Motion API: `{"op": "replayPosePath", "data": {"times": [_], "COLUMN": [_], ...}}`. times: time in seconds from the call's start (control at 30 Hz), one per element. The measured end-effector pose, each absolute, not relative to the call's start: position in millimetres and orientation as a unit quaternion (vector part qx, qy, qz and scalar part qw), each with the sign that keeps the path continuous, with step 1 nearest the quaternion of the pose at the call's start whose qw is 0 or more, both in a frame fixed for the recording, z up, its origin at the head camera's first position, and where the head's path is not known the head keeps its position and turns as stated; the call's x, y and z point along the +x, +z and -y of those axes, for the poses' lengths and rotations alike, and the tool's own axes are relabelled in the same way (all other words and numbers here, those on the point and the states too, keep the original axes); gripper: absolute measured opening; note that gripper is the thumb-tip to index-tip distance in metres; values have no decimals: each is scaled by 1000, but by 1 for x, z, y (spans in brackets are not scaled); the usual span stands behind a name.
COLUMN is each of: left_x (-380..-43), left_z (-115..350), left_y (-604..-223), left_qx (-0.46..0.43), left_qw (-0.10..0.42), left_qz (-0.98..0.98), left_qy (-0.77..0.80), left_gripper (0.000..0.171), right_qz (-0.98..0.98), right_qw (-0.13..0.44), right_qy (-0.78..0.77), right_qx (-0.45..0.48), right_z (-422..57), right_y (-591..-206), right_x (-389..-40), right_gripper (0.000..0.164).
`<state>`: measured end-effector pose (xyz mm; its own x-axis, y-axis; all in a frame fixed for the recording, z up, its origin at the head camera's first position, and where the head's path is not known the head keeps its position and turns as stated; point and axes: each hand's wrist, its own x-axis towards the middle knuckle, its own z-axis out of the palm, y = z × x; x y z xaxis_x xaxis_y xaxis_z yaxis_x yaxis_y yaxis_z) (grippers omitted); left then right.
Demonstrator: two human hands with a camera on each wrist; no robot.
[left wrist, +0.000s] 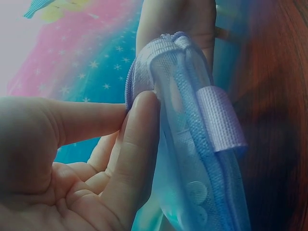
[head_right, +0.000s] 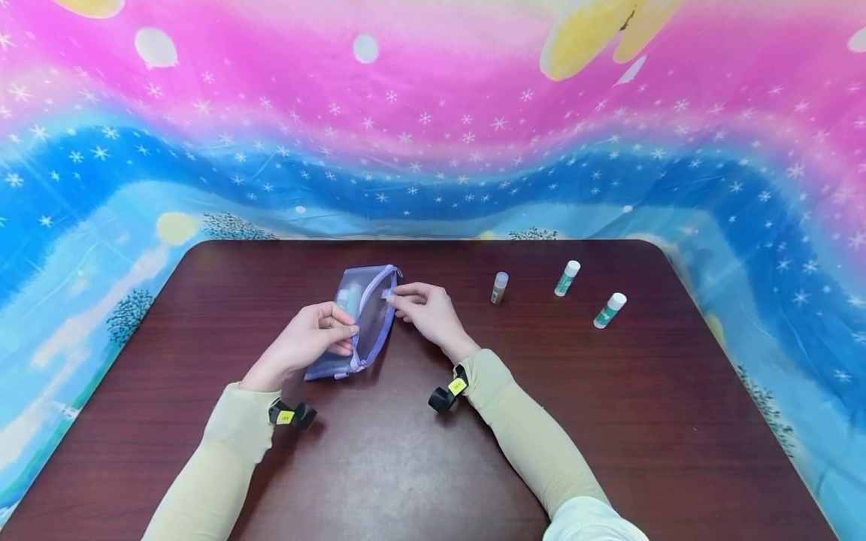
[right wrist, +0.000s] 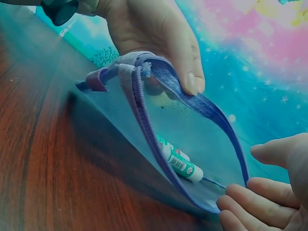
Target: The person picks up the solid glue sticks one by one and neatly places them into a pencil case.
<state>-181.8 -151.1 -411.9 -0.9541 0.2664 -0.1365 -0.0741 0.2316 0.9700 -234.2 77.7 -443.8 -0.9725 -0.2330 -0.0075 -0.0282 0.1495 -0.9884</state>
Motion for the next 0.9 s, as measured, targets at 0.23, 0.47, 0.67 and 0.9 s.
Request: {"op": "replayPosePath", "data": {"times": [0.23,0.47,0.67,0.9], "left_x": [-182,-182,-182,-182], "left_z": [151,151,151,151], "left_y": [-411,-413,-411,-413], "left_qx": [65,61,62,57], "left_qw": [136,136,137,137], "left_qz": [-773,-775,-774,-768], "left_qy": [617,614,615,623], "left_gripper": [13,13,14,13], "right_qz": [-756,-754,-749,-741], "right_qw": [50,34,15,-7], "right_qy": [-648,-652,-657,-666], "right_qx": [-84,-78,-85,-91], "right_z": [-82,-86,-90,-95], "right_y": [-437,-430,-422,-415], "right_x": [-236,-236,-235,-235], "right_gripper": [35,41,33,32]}}
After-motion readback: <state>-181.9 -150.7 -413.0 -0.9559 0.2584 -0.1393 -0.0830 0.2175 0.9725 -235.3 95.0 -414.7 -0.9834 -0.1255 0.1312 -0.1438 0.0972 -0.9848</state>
